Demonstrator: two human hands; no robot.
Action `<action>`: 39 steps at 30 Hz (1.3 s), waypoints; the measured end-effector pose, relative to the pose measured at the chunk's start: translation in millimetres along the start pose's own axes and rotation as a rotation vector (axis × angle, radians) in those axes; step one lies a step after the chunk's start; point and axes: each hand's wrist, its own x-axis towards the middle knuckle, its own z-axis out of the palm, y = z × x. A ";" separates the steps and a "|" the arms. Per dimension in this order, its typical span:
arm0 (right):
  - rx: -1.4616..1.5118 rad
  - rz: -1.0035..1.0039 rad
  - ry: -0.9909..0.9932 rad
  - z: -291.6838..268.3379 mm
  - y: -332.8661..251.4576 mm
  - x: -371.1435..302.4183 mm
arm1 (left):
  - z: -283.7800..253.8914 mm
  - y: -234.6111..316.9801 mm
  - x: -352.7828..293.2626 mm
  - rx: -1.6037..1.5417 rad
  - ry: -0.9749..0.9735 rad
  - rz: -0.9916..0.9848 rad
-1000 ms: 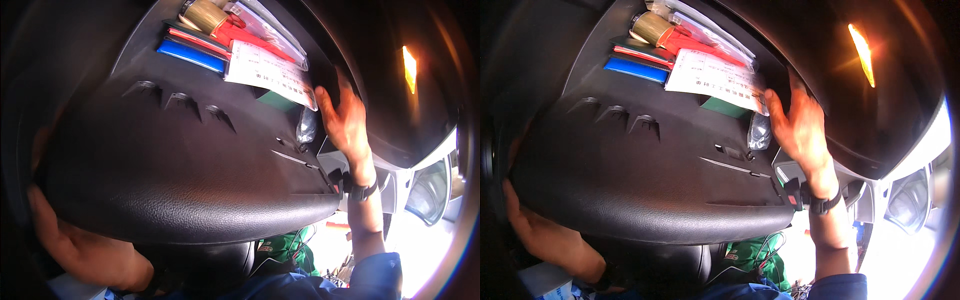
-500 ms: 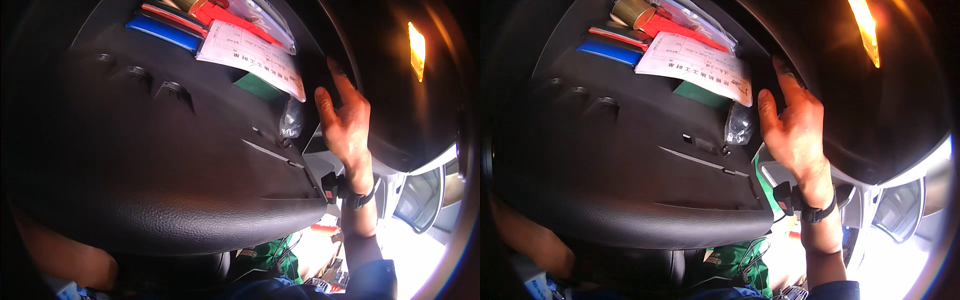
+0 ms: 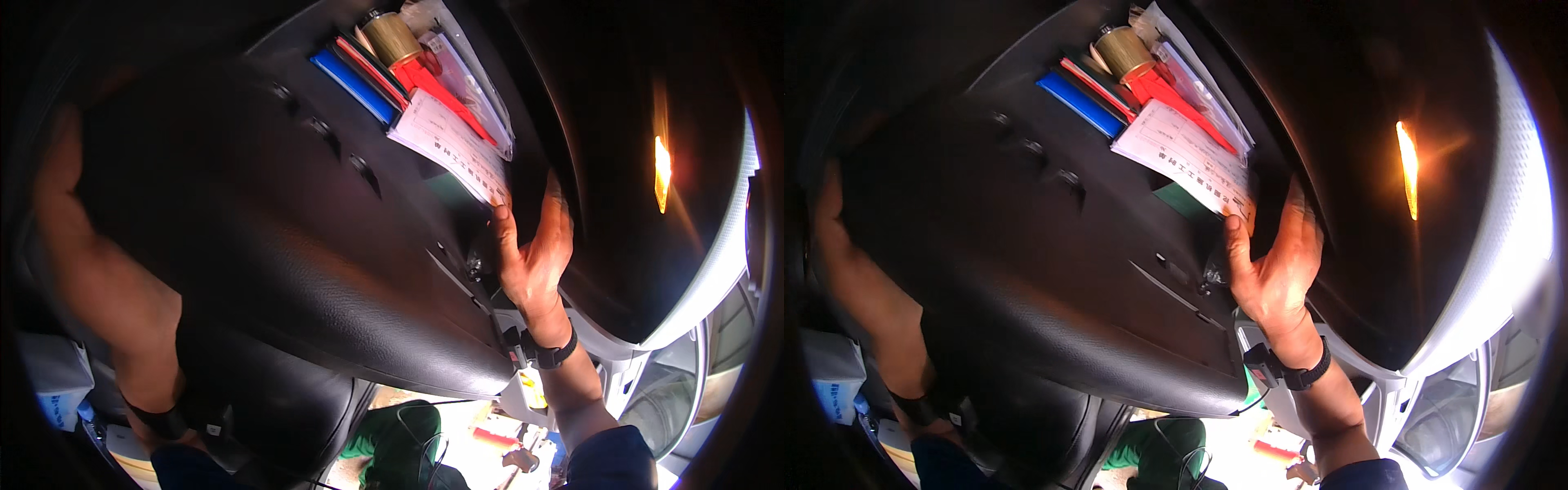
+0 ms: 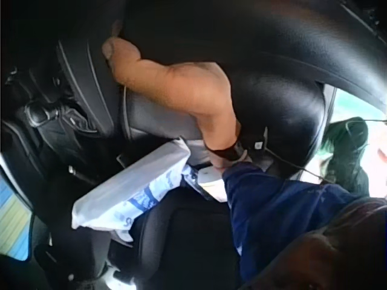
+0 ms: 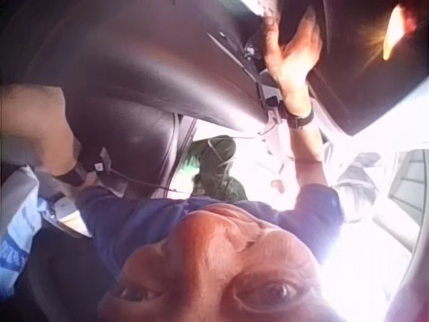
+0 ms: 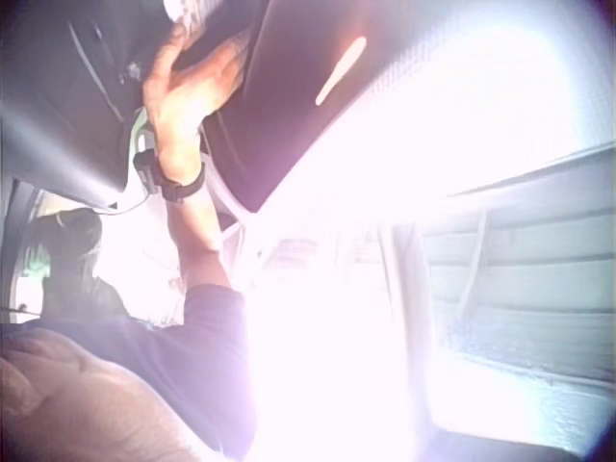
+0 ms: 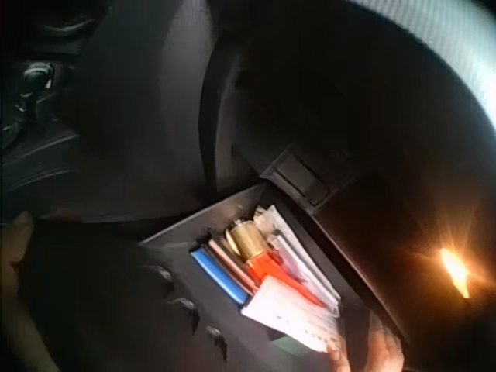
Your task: Replacing or repairing the glove box assembly in a vehicle.
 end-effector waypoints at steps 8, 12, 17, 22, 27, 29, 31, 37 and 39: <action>0.049 -0.080 0.029 3.3 9.2 -10.4 | -14.9 -6.6 6.6 0.092 -0.198 0.133; 0.028 -0.107 0.048 6.3 7.8 -14.1 | -6.7 -5.8 5.5 0.339 -0.113 0.203; 0.015 -0.116 0.036 -0.6 5.3 -12.1 | 16.4 22.8 12.3 -0.416 0.097 -0.492; -0.024 -0.162 0.163 -4.6 2.2 -13.9 | 12.8 28.2 8.6 -0.578 0.225 -0.527; 0.033 -0.186 0.174 2.6 12.5 -15.3 | 17.9 28.1 -2.6 -0.576 0.368 -0.706; 0.063 -0.080 0.047 3.7 15.1 -16.4 | 25.0 47.8 -16.6 -0.431 0.544 -0.808; 0.145 -0.108 -0.025 -3.9 16.8 -14.8 | 20.3 79.9 -43.8 -0.446 0.367 -0.781; 0.540 -0.466 0.007 -45.5 26.7 -66.8 | 11.9 221.8 -126.9 -0.226 0.198 -1.106; 0.794 -0.236 -0.271 -86.0 39.6 -136.3 | 10.2 278.4 -160.1 -0.194 0.146 -1.240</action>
